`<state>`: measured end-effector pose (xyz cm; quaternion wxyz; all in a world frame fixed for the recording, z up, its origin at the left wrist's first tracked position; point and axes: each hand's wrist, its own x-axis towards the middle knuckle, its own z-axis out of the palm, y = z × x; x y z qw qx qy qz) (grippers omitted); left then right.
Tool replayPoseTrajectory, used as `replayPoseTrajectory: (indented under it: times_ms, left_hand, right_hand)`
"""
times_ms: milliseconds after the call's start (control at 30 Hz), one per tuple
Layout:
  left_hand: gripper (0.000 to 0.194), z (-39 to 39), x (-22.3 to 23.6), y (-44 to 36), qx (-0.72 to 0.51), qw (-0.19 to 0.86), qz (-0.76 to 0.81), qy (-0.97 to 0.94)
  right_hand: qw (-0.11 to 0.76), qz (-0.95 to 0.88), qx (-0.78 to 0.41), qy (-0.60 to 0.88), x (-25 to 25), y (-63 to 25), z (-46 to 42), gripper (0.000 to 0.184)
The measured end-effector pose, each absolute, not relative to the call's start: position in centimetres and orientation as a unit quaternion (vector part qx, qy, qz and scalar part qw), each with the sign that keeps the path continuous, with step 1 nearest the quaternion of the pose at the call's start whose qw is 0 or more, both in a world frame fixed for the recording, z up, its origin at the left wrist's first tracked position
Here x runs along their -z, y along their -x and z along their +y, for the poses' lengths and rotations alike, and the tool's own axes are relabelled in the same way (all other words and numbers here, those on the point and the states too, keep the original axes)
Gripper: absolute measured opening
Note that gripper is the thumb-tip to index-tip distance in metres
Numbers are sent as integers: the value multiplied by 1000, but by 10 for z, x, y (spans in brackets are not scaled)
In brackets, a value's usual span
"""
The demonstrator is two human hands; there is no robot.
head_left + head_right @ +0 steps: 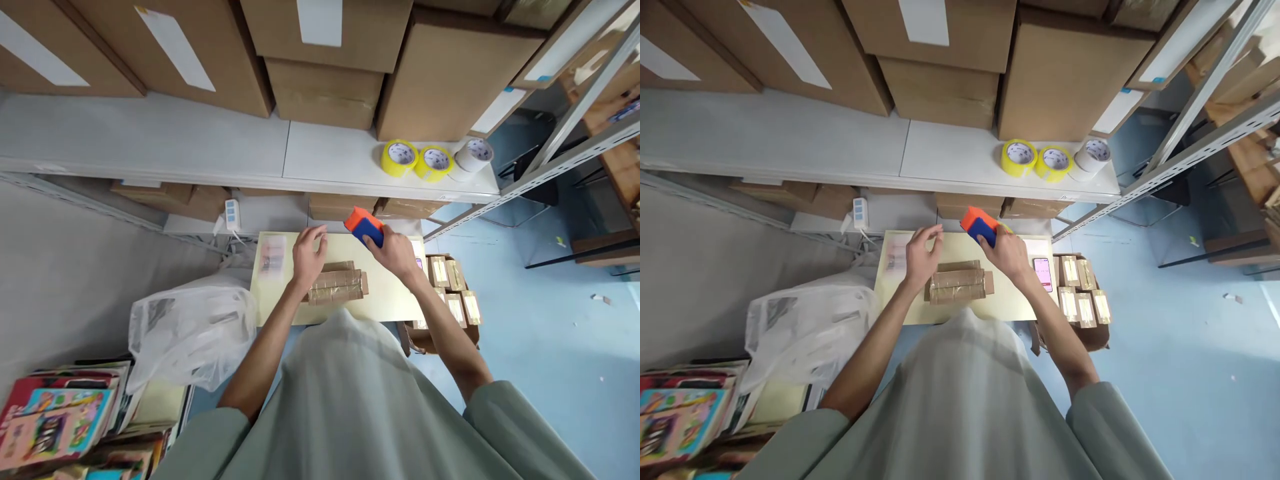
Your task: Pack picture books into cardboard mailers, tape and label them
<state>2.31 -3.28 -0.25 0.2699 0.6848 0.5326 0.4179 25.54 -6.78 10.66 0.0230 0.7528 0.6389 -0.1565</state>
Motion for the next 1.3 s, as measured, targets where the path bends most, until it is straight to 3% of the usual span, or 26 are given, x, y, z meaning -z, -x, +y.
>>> replayPoseTrajectory:
  times_ms: [100,233,467,633,833,967,1100,1300]
  left_hand:
    - [32,7,-47,-40,-463,237,472,-712]
    - [37,41,-88,-48,-483,199,429,-737]
    - [32,33,-94,-24,-480,180,437,-739]
    - [31,8,-60,3,-452,203,486,-719]
    - [32,-53,37,41,-366,305,599,-643]
    - [30,-108,97,56,-254,383,687,-563]
    - [32,-144,127,50,-190,419,713,-529]
    - [27,-150,138,21,-136,361,731,-563]
  right_hand:
    - [-51,680,99,-725,-136,-235,-19,53]
    - [-80,737,41,-670,-144,-214,49,54]
    - [-55,764,1,-642,-113,-199,117,49]
    - [-90,756,10,-648,-95,-206,119,52]
    - [-169,734,25,-657,-49,-228,27,62]
    - [-115,686,150,-703,6,-240,-77,62]
    - [-10,594,298,-747,47,-241,-144,58]
    - [62,571,318,-754,72,-232,-159,43]
